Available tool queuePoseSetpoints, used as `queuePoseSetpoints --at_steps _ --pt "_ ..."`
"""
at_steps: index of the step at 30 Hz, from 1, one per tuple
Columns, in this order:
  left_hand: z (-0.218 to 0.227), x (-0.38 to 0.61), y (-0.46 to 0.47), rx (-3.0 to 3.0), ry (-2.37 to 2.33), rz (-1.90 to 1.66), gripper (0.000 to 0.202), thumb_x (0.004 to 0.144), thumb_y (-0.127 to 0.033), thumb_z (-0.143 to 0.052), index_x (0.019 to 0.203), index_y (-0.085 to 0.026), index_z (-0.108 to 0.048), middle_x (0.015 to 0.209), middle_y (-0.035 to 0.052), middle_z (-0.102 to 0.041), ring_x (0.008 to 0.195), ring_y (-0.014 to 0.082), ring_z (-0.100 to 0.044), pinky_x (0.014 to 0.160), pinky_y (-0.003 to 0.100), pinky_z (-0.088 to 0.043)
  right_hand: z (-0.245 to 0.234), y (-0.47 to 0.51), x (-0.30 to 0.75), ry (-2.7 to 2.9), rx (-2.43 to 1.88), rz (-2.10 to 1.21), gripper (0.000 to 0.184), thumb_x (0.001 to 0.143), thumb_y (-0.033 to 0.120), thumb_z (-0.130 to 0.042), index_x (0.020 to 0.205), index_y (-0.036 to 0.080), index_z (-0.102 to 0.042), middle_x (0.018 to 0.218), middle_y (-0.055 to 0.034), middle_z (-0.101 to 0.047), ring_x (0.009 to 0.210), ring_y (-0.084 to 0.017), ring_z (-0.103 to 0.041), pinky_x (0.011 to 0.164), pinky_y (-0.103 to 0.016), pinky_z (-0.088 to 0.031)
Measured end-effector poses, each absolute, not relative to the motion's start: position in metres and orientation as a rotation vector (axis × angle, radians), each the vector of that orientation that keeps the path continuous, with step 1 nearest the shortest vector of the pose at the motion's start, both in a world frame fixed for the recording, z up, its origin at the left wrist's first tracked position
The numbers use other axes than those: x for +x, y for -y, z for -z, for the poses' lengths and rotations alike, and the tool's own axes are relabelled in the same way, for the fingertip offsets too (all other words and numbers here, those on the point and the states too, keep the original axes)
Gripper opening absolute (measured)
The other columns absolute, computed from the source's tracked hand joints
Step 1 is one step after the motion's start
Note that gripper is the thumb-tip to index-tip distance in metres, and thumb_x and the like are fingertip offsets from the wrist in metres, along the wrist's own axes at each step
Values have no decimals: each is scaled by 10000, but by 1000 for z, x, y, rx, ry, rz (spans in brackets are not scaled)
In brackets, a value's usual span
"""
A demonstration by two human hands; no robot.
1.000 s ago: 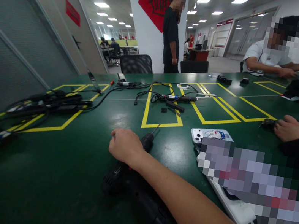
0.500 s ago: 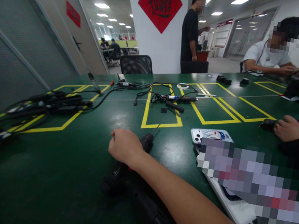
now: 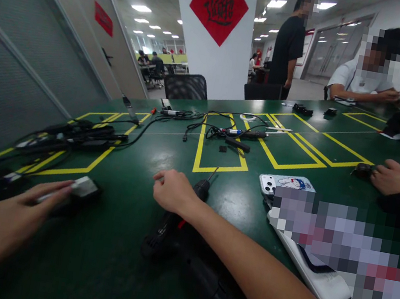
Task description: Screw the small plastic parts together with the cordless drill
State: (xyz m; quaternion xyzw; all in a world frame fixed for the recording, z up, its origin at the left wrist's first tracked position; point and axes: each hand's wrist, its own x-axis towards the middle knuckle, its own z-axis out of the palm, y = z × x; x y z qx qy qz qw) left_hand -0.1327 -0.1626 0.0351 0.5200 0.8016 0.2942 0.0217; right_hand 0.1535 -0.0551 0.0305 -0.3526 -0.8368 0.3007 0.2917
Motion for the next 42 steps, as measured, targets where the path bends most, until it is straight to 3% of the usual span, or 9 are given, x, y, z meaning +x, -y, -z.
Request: queuePoseSetpoints --at_steps 4,9,12,17,25,31,38,42 --pt "-24 -82 118 1789 -2065 -1074 390 765 -510 -531 1020 -233 -635 1119 23 -601 1061 237 -537 948 402 -415 -34 49 154 2218 -934 -776 206 903 278 -492 1024 140 -588 804 -2 -644 691 -125 -626 657 -309 -517" --pt "-24 -26 78 1953 -1642 -1099 390 783 -455 -524 1037 -181 -636 1086 72 -618 1013 231 -562 928 373 -429 -41 29 153 2165 -950 -641 235 885 280 -516 1073 148 -568 1057 -58 -606 933 -188 -594 815 -406 -472" --pt "-24 -8 67 1942 -1520 -1121 380 776 -421 -552 1061 -178 -617 1077 64 -628 994 230 -574 908 372 -443 -43 17 151 2187 -913 -648 223 883 279 -521 1053 148 -581 1083 -60 -605 971 -197 -584 842 -420 -459" --pt "-22 4 58 1885 -1408 -1156 434 761 -410 -580 1113 -163 -518 1041 71 -627 944 208 -594 854 358 -474 -39 11 154 2216 -902 -750 205 887 288 -517 1004 145 -606 1002 -43 -642 897 -175 -616 804 -391 -482" --pt "-16 -4 52 1840 -1324 -1089 362 745 -417 -605 981 -158 -513 921 38 -602 838 172 -587 728 291 -483 -36 17 159 2180 -1042 -791 197 881 296 -525 955 146 -629 911 -21 -662 830 -164 -631 758 -357 -498" --pt "-17 -5 52 1883 -1250 -1094 345 746 -386 -611 984 -165 -496 967 44 -566 930 179 -553 776 292 -470 -38 28 157 2139 -1171 -772 209 878 316 -526 938 147 -634 908 -22 -666 815 -161 -631 744 -345 -497" --pt "-31 -4 58 2005 -1272 -867 394 729 -372 -615 1060 -183 -517 1023 58 -588 920 202 -569 794 328 -472 -30 30 161 2213 -1154 -780 187 862 290 -552 925 133 -632 904 -17 -656 776 -153 -626 676 -312 -509" --pt "-26 -7 58 2212 -1311 -860 382 721 -298 -605 1081 -187 -543 1020 61 -590 925 208 -558 836 347 -449 -32 37 159 2261 -1091 -680 165 867 282 -546 911 146 -629 956 -32 -647 863 -164 -612 773 -361 -487"
